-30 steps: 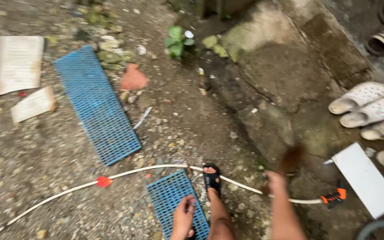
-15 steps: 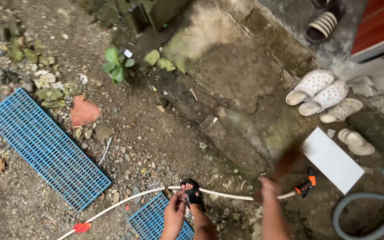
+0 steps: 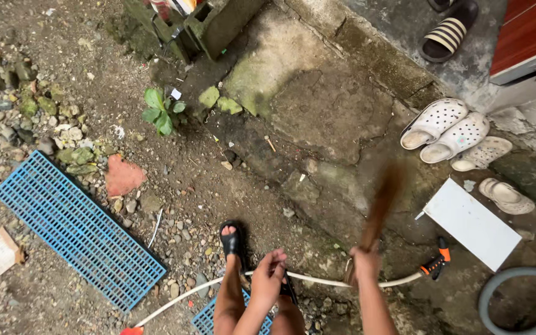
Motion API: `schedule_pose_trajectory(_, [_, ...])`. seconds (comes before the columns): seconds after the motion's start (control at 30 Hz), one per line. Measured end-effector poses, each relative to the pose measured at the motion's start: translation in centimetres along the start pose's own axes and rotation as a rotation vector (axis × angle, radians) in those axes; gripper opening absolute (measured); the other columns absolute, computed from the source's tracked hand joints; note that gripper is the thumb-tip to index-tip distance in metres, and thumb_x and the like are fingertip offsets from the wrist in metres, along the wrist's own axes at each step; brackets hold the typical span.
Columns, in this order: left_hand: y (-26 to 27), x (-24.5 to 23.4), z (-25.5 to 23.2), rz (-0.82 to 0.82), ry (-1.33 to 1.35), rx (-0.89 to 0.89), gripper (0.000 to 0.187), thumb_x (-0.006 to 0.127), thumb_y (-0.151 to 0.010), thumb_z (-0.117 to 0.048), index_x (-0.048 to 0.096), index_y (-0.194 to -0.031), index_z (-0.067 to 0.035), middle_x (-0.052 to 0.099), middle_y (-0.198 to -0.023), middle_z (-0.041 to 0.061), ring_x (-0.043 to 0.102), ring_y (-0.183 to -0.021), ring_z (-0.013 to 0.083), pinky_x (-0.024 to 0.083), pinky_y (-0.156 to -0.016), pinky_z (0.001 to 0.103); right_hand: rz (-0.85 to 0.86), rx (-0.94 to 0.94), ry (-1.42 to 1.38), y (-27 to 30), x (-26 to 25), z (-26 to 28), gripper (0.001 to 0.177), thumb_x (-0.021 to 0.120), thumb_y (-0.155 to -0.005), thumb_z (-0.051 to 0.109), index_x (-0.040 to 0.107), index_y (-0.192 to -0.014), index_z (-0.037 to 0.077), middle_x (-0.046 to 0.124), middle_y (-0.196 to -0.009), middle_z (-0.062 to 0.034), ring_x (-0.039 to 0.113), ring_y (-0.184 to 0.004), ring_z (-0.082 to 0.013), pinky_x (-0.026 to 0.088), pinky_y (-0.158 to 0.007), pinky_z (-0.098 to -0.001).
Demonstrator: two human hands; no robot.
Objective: The person picks up plastic bags and bottles, places them into a large yellow sack, sweeps the ground with a broom, and sprays the concrete floor with water using a hose.
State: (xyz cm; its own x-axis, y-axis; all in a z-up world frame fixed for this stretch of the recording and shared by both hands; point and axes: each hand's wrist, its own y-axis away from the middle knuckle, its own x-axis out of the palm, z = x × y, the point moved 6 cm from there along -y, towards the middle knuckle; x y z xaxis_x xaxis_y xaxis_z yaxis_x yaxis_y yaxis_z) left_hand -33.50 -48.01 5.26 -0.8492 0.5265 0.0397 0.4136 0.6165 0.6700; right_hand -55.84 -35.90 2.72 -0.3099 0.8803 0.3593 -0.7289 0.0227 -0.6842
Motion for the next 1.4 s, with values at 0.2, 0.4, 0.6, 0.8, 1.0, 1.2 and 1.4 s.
schedule_pose_trajectory(0.2, [-5.1, 1.2, -3.9, 0.033, -0.070, 0.010, 0.034, 0.058, -0.097, -0.006, 0.063, -0.131, -0.007, 0.076, -0.116, 0.003, 0.071, -0.090, 0.0117, 0.058, -0.066, 0.028, 3.243, -0.810, -0.064, 9.9, -11.4, -3.6, 0.071, 0.085, -0.068, 0.018, 0.061, -0.134, 0.003, 0.070, -0.123, -0.0166, 0.068, -0.096, -0.0277, 0.055, -0.079, -0.0401])
schedule_pose_trajectory(0.4, [-8.4, -4.5, -4.7, 0.095, -0.203, 0.175, 0.036, 0.059, -0.095, -0.002, 0.063, -0.130, -0.004, 0.078, -0.116, 0.006, 0.073, -0.100, 0.0137, 0.056, -0.088, 0.027, 3.117, -1.595, -0.810, 0.2, -16.6, -2.9, 0.085, 0.082, -0.059, 0.015, 0.059, -0.141, 0.021, 0.070, -0.125, -0.0156, 0.070, -0.098, -0.0314, 0.056, -0.078, -0.0398])
schedule_pose_trajectory(0.6, [-13.9, -11.1, -4.6, 0.084, -0.083, 0.048, 0.030, 0.060, -0.096, -0.003, 0.065, -0.126, -0.002, 0.078, -0.114, 0.007, 0.072, -0.106, 0.0149, 0.055, -0.091, 0.028, 2.956, -0.826, 0.256, 9.7, -8.6, 4.2, 0.052, 0.075, -0.088, 0.021, 0.065, -0.136, 0.003, 0.079, -0.107, -0.0262, 0.073, -0.089, -0.0363, 0.058, -0.074, -0.0492])
schedule_pose_trajectory(0.8, [-18.8, -12.5, -7.1, 0.063, 0.076, 0.038, 0.032, 0.059, -0.095, 0.001, 0.064, -0.127, 0.001, 0.074, -0.116, 0.009, 0.069, -0.111, 0.0174, 0.054, -0.100, 0.027, 3.107, -1.632, -0.449, 5.3, -21.9, 2.8, 0.054, 0.080, -0.080, 0.020, 0.070, -0.132, 0.010, 0.079, -0.117, -0.0182, 0.072, -0.089, -0.0214, 0.054, -0.069, -0.0357])
schedule_pose_trajectory(1.0, [-19.6, -8.5, -13.8, 0.215, 0.035, 0.069, 0.032, 0.058, -0.097, 0.001, 0.062, -0.128, 0.001, 0.074, -0.117, 0.008, 0.069, -0.110, 0.0152, 0.053, -0.095, 0.028, 3.158, -0.907, -0.557, 5.7, -13.8, 8.3, 0.059, 0.076, -0.079, 0.026, 0.062, -0.136, 0.020, 0.076, -0.116, -0.0169, 0.072, -0.092, -0.0245, 0.056, -0.073, -0.0385])
schedule_pose_trajectory(1.2, [-21.2, -5.0, -16.0, 0.226, -0.024, 0.090, 0.036, 0.058, -0.094, 0.001, 0.064, -0.129, -0.002, 0.076, -0.117, 0.008, 0.071, -0.103, 0.0147, 0.055, -0.093, 0.027, 3.103, -0.925, -0.120, 12.2, -20.4, 8.7, 0.065, 0.073, -0.078, 0.032, 0.054, -0.141, 0.030, 0.074, -0.115, -0.0155, 0.072, -0.096, -0.0276, 0.057, -0.077, -0.0412])
schedule_pose_trajectory(1.4, [-22.3, -0.7, -17.5, 0.218, -0.102, 0.181, 0.039, 0.054, -0.090, 0.007, 0.065, -0.126, -0.002, 0.077, -0.116, 0.008, 0.073, -0.106, 0.0141, 0.055, -0.094, 0.026, 2.833, -2.280, -0.820, 6.2, -28.2, 6.6, 0.037, 0.062, -0.100, 0.046, 0.065, -0.130, 0.026, 0.075, -0.120, -0.0103, 0.070, -0.106, -0.0309, 0.055, -0.084, -0.0440])
